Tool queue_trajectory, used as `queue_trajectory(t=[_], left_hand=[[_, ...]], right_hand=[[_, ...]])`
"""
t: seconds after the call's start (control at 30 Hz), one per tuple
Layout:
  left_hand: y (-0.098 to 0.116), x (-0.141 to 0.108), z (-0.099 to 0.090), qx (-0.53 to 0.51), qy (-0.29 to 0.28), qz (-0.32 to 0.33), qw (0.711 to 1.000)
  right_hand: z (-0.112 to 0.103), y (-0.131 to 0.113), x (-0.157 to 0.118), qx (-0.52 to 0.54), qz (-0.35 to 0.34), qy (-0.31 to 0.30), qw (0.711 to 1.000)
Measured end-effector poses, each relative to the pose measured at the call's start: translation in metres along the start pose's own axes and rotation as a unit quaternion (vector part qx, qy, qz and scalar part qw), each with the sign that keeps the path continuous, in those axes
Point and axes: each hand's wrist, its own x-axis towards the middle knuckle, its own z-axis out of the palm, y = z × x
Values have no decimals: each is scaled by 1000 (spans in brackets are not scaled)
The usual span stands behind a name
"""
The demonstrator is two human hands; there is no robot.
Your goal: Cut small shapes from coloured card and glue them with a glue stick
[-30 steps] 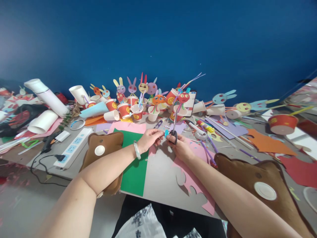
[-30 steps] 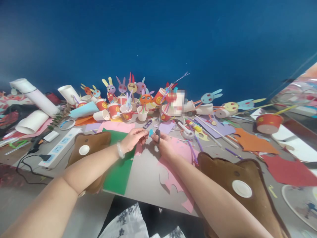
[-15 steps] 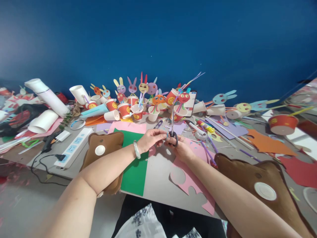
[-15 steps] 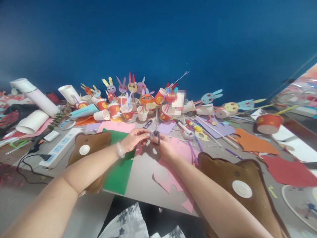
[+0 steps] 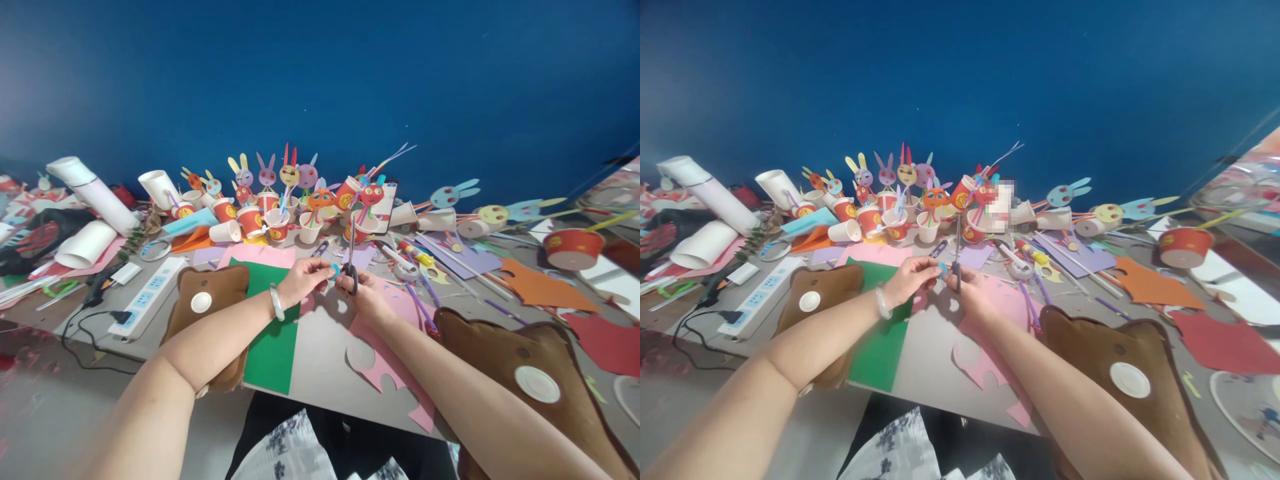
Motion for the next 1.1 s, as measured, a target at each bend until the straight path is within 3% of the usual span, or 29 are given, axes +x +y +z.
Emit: queue_trajectory(t=[0.13,0.3,0.6,0.73,0.93,1.1], left_hand=[[-2,2,0,-2,11,-15,1000],[-5,4,-2,-46,7,-32,998],[-7,2,-5,-56,-62,-16,996],[-9,3,-5,-60,-67,2,996],[-6,2,-4,-103,-90,-38,990],[-6,2,-4,-108,-93,-30,989]], right_hand=[[2,-3,-2,-46,-18,-3,999],[2,-4,-2,-30,-5,-6,1000],[-7,4,5,33,26,-7,999],[-4,0,4,24,36,-25,999],[0,-9,3,54,51,-89,993],[1,-15,2,64,52,-107,991]])
